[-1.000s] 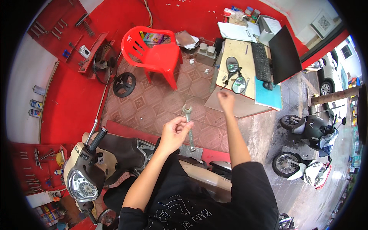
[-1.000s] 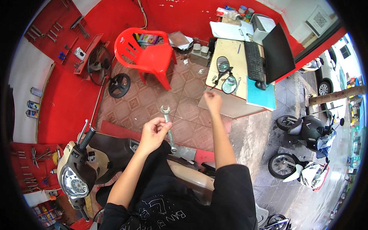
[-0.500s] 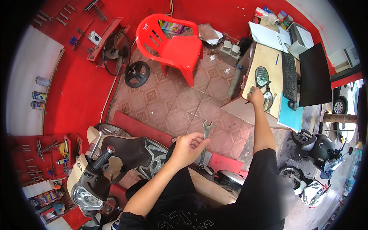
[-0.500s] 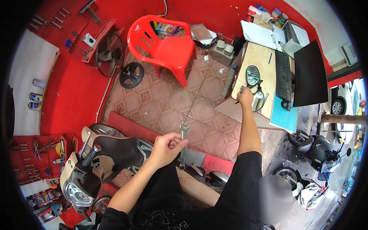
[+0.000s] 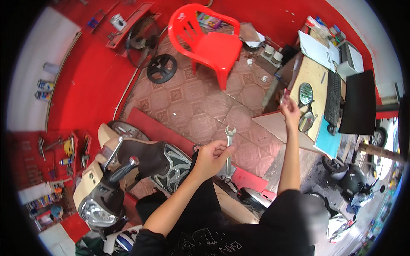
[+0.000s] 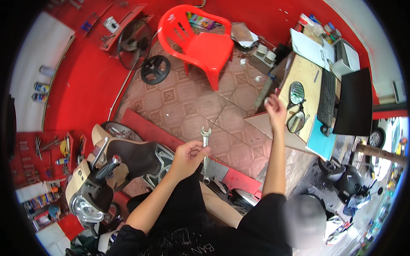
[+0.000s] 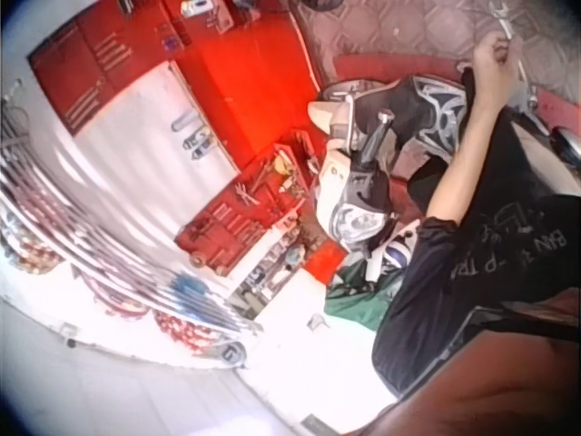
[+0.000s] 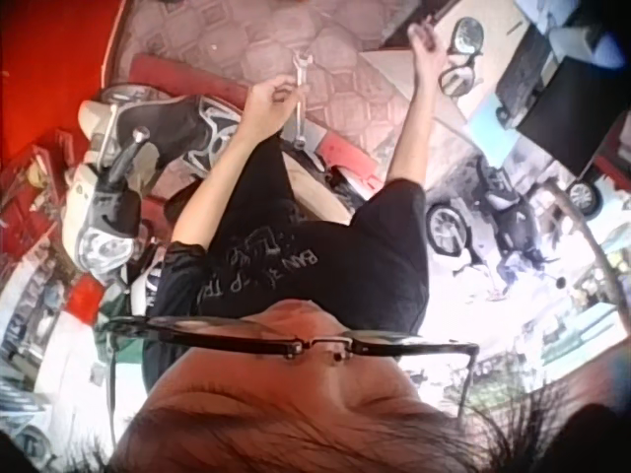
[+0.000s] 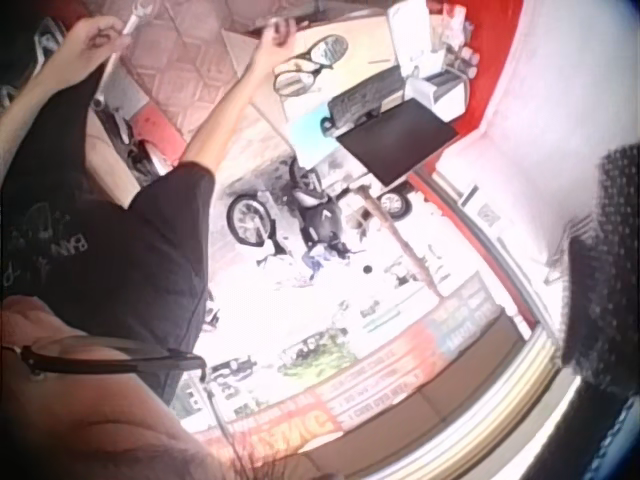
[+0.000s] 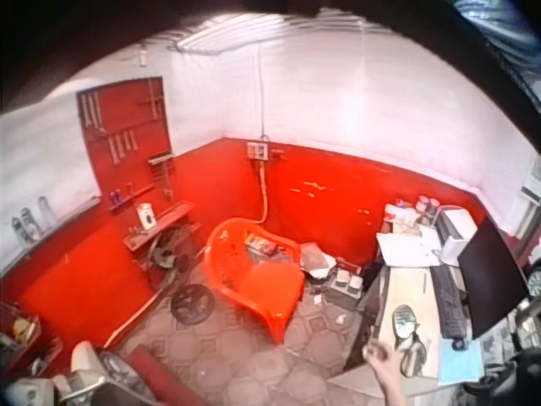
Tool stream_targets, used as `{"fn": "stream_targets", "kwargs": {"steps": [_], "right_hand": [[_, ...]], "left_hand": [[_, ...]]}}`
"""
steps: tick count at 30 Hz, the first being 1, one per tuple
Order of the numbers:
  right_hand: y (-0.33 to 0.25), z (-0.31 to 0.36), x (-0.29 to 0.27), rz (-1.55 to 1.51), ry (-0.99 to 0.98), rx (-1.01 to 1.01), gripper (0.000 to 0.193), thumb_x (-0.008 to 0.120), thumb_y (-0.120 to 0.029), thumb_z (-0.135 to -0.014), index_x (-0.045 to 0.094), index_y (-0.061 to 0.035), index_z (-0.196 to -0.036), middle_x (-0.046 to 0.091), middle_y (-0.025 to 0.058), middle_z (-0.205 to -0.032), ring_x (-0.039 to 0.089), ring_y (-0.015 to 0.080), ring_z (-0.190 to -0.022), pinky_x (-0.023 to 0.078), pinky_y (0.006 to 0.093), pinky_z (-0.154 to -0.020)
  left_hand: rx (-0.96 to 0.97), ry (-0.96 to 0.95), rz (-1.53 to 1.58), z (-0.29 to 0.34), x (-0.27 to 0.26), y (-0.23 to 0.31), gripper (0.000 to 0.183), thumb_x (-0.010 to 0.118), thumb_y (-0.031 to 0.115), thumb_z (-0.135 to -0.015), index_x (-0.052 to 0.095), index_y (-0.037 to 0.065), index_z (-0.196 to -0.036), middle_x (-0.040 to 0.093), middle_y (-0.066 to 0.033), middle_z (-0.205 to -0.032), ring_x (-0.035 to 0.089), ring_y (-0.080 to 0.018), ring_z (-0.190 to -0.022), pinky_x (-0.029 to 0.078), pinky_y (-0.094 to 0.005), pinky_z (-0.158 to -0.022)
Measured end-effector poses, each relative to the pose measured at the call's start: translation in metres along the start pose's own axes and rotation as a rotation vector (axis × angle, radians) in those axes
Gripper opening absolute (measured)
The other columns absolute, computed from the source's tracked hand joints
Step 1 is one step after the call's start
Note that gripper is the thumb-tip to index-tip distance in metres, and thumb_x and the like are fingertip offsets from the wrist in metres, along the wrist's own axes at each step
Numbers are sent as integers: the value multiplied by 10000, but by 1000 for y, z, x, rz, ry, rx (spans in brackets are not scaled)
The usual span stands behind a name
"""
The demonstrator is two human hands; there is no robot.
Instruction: The person unscrews and removes the dashboard panel of a motorcycle using a wrench and by hand, then handles a circular instrument component and wires.
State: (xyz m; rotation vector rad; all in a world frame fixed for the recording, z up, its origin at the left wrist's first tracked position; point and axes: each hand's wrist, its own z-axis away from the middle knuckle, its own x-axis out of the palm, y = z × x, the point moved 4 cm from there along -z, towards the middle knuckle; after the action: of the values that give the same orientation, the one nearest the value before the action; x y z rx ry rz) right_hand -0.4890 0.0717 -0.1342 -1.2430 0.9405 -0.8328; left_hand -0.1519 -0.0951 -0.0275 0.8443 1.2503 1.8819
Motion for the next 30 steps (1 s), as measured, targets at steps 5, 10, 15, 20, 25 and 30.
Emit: {"fn": "stream_targets", "kwargs": {"steps": [5, 10, 15, 20, 25, 30], "right_hand": [[-97, 198, 127, -863, -582, 164, 708, 843, -212, -760, 543, 12, -1362, 638, 172, -1312, 586, 327, -1267, 451, 508, -1104], [-160, 297, 211, -1118, -912, 382, 660, 807, -137, -811, 509, 19, -1378, 615, 166, -1325, 613, 350, -1223, 534, 543, -1022], [-212, 345, 246, -921, -1246, 427, 617, 810, -79, -787, 562, 28, -1341, 641, 161, -1267, 661, 237, -1059, 567, 301, -761], [-270, 409, 272, -740, -1292, 54, 621, 800, 3, -753, 570, 53, -1328, 665, 151, -1258, 647, 140, -993, 490, 225, -656], [-310, 477, 292, -383, -1213, -555, 617, 799, 48, -695, 620, 44, -1286, 708, 134, -1202, 636, 80, -817, 459, 179, -604], [-323, 534, 314, -258, -1255, -767, 552, 781, 65, -713, 655, 39, -1250, 695, 165, -1237, 674, 107, -830, 514, 204, -649]], "left_hand": [[14, 133, -76, 43, -46, 28, 107, 672, 78, -994, 643, -23, -973, 680, -12, -834, 637, -34, -706, 498, -194, -601], [101, 382, -83, 126, -86, 70, 145, 688, 91, -986, 660, -24, -903, 670, 0, -768, 568, -7, -611, 455, -173, -540], [236, 527, -34, 209, -122, 98, 148, 684, 93, -990, 682, -4, -879, 688, -6, -787, 584, -2, -660, 451, -169, -566], [328, 562, 282, 282, -144, 103, 144, 683, 125, -991, 696, -19, -1005, 698, -7, -831, 603, -20, -704, 476, -179, -615], [500, 522, 198, 374, -157, 105, 325, 741, 126, -954, 677, -44, -1223, 727, -28, -929, 667, -66, -829, 547, -239, -733], [560, 548, 353, 434, -181, 83, 324, 683, 48, -971, 626, -42, -1276, 742, -145, -1069, 717, -182, -1011, 584, -319, -908]]}}
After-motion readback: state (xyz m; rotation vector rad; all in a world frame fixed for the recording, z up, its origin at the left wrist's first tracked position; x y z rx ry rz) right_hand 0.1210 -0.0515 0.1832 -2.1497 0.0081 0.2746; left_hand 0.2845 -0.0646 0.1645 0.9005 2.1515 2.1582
